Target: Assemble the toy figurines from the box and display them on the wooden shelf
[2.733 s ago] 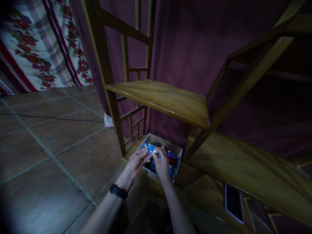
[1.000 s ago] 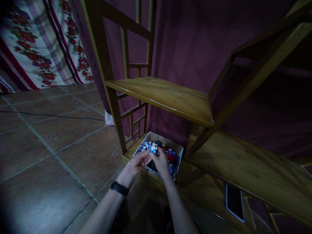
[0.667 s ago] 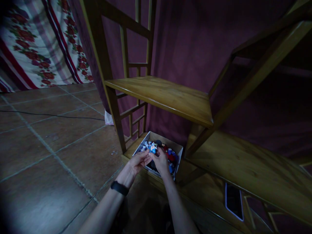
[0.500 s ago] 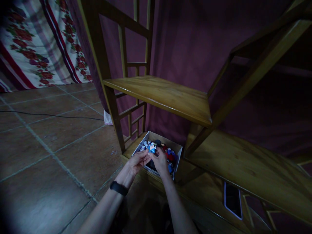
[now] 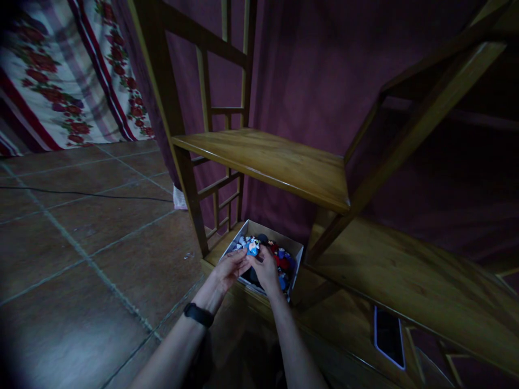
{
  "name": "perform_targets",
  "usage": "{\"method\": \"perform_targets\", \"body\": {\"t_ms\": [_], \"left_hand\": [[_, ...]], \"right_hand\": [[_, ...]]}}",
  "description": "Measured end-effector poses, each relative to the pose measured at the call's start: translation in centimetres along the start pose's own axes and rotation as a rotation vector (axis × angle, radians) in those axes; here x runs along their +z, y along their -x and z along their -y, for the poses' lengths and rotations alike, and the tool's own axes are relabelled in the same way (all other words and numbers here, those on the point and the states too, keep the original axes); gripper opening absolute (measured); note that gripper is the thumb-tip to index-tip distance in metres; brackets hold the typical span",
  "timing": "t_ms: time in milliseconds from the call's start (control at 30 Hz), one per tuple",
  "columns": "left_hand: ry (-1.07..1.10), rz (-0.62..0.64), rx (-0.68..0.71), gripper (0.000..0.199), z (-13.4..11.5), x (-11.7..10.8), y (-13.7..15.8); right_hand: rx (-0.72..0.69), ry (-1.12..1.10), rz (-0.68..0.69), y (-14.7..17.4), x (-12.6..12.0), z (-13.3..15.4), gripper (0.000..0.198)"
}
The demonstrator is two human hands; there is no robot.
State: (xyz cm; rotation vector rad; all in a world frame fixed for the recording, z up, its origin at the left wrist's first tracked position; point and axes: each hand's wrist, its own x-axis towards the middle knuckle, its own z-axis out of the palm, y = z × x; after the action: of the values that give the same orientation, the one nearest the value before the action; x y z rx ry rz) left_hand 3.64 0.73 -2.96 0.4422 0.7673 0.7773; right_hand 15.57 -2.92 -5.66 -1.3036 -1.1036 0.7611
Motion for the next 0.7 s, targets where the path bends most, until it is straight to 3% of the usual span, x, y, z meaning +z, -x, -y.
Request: {"method": "perform_targets", "body": {"t_ms": [133,233,367,700], "left_hand": [[-0.012,-0.034,0.058,0.005,-0.01,0.09,-0.09],[-0.012,-0.060,0.132,0.003,-0.07,0.26,-0.19],[0.003,-0.105,0.191,0.006,-0.06,0.54,-0.18],[-0.019,-0.080,0.191,0.004,0.52,0.33,-0.36]], "right_hand": [[-0.003,0.002,0.009,0.00,0.07,0.35,0.040],[0.007,0.047,-0.080,-0.01,0.01,0.55,0.045],[-0.022,0.127,-0.153,0.04,-0.08,0.80,0.035],[-0.097,0.292,-0.144,0.07,-0.66,1.02,0.021]]}}
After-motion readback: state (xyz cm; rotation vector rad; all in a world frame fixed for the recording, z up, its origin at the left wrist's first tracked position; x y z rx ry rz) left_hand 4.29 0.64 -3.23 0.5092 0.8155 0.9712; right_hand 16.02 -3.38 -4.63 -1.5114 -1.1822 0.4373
